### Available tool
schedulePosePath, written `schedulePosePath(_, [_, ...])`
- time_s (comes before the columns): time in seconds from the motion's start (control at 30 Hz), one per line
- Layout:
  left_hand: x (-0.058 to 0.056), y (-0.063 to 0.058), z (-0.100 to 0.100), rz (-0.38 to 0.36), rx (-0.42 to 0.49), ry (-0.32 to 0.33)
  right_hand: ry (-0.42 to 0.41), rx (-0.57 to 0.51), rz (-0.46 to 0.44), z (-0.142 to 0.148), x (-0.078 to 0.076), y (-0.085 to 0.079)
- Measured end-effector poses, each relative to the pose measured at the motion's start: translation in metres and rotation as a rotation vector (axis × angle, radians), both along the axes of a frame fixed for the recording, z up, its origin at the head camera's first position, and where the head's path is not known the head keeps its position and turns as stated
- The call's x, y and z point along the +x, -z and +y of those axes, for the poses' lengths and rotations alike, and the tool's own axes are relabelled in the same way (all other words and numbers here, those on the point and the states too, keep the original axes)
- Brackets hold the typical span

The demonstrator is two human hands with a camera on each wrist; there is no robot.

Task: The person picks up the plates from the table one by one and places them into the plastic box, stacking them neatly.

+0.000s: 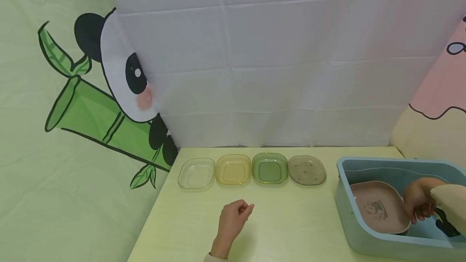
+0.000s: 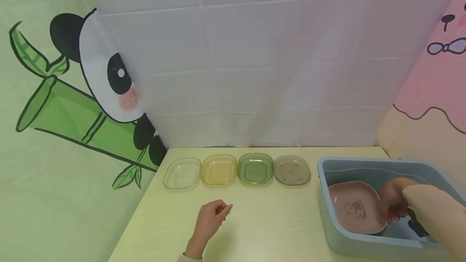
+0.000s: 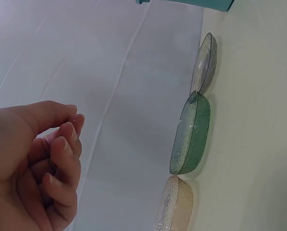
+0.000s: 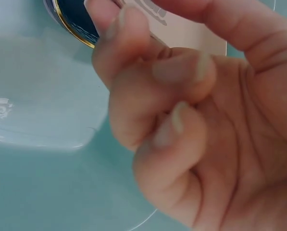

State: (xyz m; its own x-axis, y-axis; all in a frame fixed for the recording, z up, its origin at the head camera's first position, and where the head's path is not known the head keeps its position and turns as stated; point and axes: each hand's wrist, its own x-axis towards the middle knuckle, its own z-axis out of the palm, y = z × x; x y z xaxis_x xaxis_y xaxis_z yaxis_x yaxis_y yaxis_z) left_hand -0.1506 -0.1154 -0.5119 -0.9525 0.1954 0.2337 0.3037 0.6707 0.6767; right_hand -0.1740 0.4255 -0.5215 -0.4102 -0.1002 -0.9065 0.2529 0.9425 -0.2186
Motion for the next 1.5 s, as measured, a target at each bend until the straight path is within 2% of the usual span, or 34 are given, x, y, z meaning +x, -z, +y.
schedulePosePath(0.03, [0.000,0.000,0.000,-0.003,0.002,0.000,0.002,0.002,-0.016,0.008,-0.005,0.010])
schedulePosePath(0.13, [0.000,0.000,-0.001,-0.007,0.003,-0.002,-0.008,-0.002,-0.029,0.017,-0.010,0.024])
schedulePosePath(0.2, [0.000,0.000,-0.001,-0.007,-0.001,-0.005,-0.015,-0.010,-0.003,0.009,-0.004,0.016])
schedulePosePath(0.37, [-0.001,0.002,-0.003,-0.017,-0.014,-0.015,0.042,-0.004,0.016,-0.027,0.016,-0.025])
schedulePosePath(0.47, [0.000,0.002,-0.003,-0.023,-0.012,-0.017,0.050,-0.025,0.007,-0.031,0.020,-0.030])
schedulePosePath(0.57, [0.001,0.002,-0.004,-0.021,-0.012,-0.017,0.068,-0.009,-0.046,-0.015,0.009,-0.006])
schedulePosePath(0.7, [0.002,0.001,-0.005,-0.024,-0.017,-0.018,0.103,0.028,-0.107,0.019,-0.013,0.044])
schedulePosePath(0.77, [0.002,0.001,-0.005,-0.025,-0.016,-0.017,0.114,0.037,-0.116,0.030,-0.019,0.063])
schedulePosePath(0.87, [0.001,0.001,-0.005,-0.024,-0.014,-0.015,0.132,0.061,-0.116,0.039,-0.025,0.080])
schedulePosePath(0.93, [0.001,0.001,-0.005,-0.014,-0.013,-0.013,0.127,0.076,-0.098,0.041,-0.027,0.084])
schedulePosePath(1.23, [0.001,-0.001,-0.008,-0.011,-0.016,-0.010,0.028,0.002,-0.139,0.030,-0.033,0.082])
schedulePosePath(1.33, [0.001,-0.002,-0.008,-0.009,-0.023,-0.014,0.029,0.008,-0.128,0.029,-0.035,0.082])
schedulePosePath(1.4, [0.001,-0.002,-0.009,-0.011,-0.026,-0.016,0.018,0.020,-0.091,0.022,-0.029,0.071])
schedulePosePath(1.5, [0.001,-0.003,-0.010,-0.013,-0.025,-0.017,0.010,0.055,-0.049,-0.002,-0.015,0.037])
